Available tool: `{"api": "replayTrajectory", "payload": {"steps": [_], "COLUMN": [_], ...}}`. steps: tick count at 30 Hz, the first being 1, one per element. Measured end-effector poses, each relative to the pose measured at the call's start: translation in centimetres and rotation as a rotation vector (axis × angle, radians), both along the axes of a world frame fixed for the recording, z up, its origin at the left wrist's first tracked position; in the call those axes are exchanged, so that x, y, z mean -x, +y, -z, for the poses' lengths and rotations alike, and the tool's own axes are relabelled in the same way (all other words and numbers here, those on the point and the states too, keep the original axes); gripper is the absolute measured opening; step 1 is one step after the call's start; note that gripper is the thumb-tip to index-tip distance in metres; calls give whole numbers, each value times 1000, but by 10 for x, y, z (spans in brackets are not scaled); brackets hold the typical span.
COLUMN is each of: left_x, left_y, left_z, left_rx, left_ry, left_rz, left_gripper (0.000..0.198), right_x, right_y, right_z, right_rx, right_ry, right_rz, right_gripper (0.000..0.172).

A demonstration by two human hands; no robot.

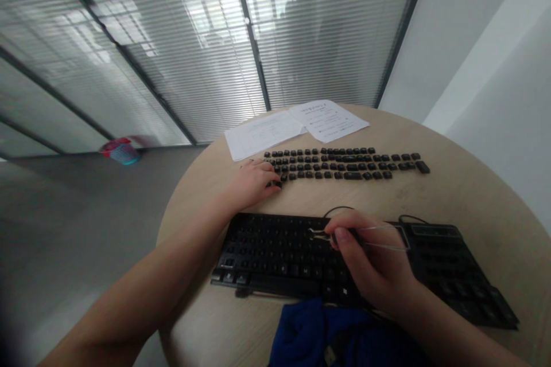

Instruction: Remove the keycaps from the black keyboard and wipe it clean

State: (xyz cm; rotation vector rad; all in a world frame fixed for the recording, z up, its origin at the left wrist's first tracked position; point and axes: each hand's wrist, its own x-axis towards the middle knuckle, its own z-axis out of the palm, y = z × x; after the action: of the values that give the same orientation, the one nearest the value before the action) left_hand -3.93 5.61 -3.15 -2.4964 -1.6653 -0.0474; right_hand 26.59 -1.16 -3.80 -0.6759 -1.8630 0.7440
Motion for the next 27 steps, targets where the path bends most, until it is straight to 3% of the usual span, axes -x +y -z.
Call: {"api": "replayTrajectory", "payload": {"steps": [7,10,14,17,22,27], "left_x": [2,15,36,42,27,2], "left_y": [-2,-8,-20,-27,-31,-29], "left_z": [0,-11,-34,-42,-38,-24], "left_rx": [-11,-105,-369,-504,-312,12], "left_ry": [-38,-239,-642,-753,-716,-476], "left_rz": [6,31,-62,-41,125,268], "left_gripper": [21,24,29,39,47,39], "right_x": [1,0,1,3,5,6], "right_y": [1,1,2,2,0,-4], "right_z": [1,1,0,1,4,2], "right_rx": [14,33,84,144,220,222], "right_ry": [-10,-8,-33,-55,-58,-77], "right_rz": [-10,-8,-28,-72,-138,-120], "right_gripper": [19,19,17,13,18,14]}}
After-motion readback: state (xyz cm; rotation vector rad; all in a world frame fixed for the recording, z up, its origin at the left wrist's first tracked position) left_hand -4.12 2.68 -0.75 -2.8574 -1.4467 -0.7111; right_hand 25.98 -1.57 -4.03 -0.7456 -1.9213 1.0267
